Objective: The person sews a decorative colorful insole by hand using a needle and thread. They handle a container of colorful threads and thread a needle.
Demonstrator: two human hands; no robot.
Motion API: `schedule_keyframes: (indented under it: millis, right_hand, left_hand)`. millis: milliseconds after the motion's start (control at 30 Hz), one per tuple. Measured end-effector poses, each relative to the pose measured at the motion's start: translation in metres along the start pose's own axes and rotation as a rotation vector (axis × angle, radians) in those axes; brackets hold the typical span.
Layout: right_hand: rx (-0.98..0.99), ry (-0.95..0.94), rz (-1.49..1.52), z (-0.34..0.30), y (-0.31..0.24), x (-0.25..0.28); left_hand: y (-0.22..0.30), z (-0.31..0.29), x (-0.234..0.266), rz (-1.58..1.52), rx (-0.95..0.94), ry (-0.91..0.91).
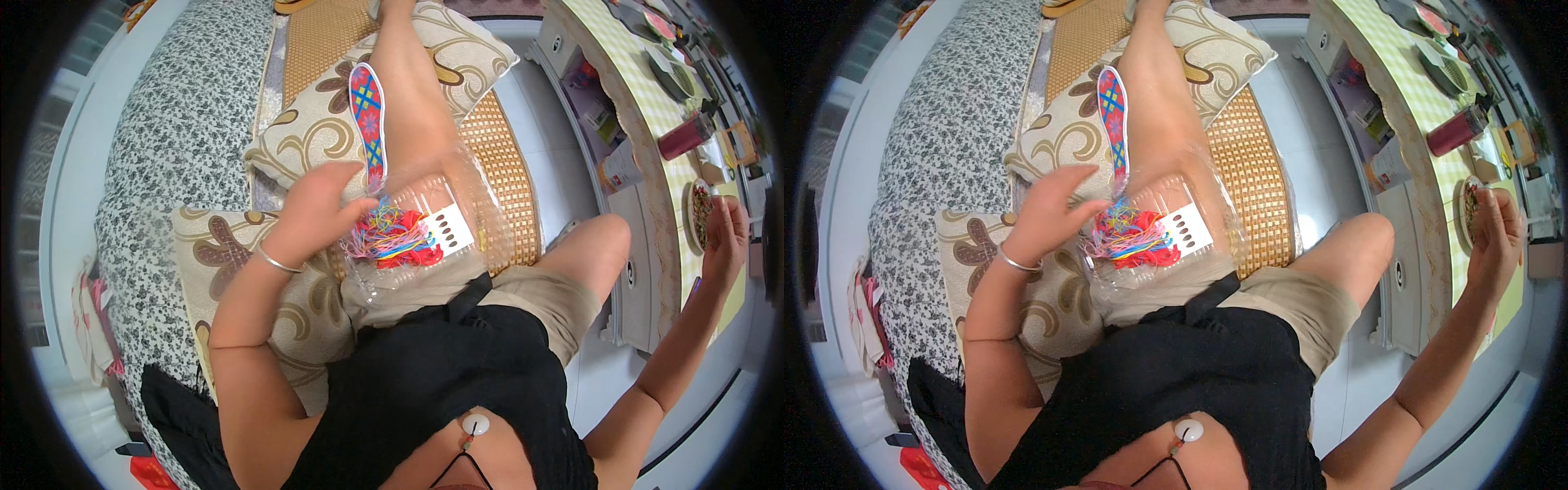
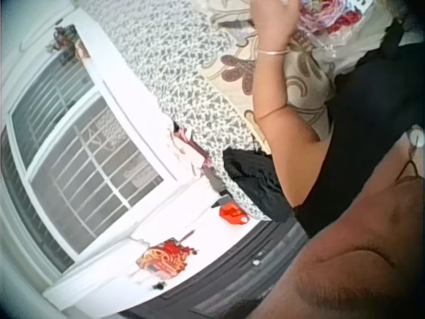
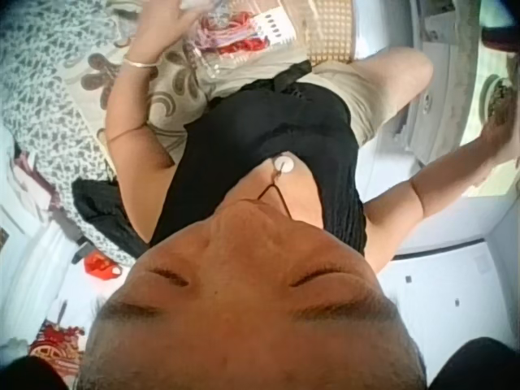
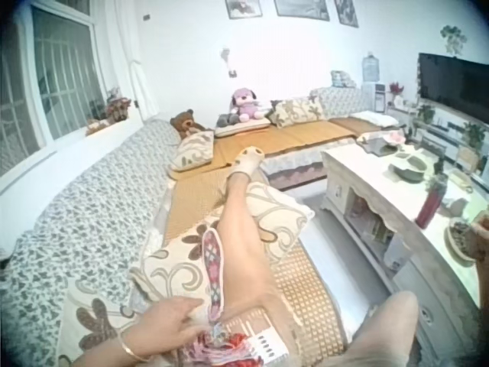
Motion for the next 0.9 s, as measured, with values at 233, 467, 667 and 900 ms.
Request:
schedule_keyframes:
  millis: [233,467,667,900]
  right_hand:
    - [-0.125,-0.044,0.102,-0.006,0.016,-0.037]
    - [-0.179,-0.097,0.082,-0.013,0.019,-0.053]
    - [-0.255,-0.167,0.166,-0.018,0.029,-0.087]
    - [-0.306,-0.293,0.171,-0.028,-0.001,-0.13]
  left_hand:
    - [-0.069,-0.002,-0.005,-0.268,0.372,-0.228]
    - [-0.201,-0.011,0.071,-0.536,0.795,0.198]
    - [-0.277,-0.031,0.06,-0.551,0.993,0.274]
    - [-0.233,-0.005,0.06,0.431,0.643,0.295]
Point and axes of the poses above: each hand's wrist, its own z-axis towards the middle knuckle, its own x-axis out of the back of the hand, y = z × x, the point moved 5 cm from there along z, towards the middle knuckle, and after that the axes turned 12 degrees about x, right-handed, at the moved point
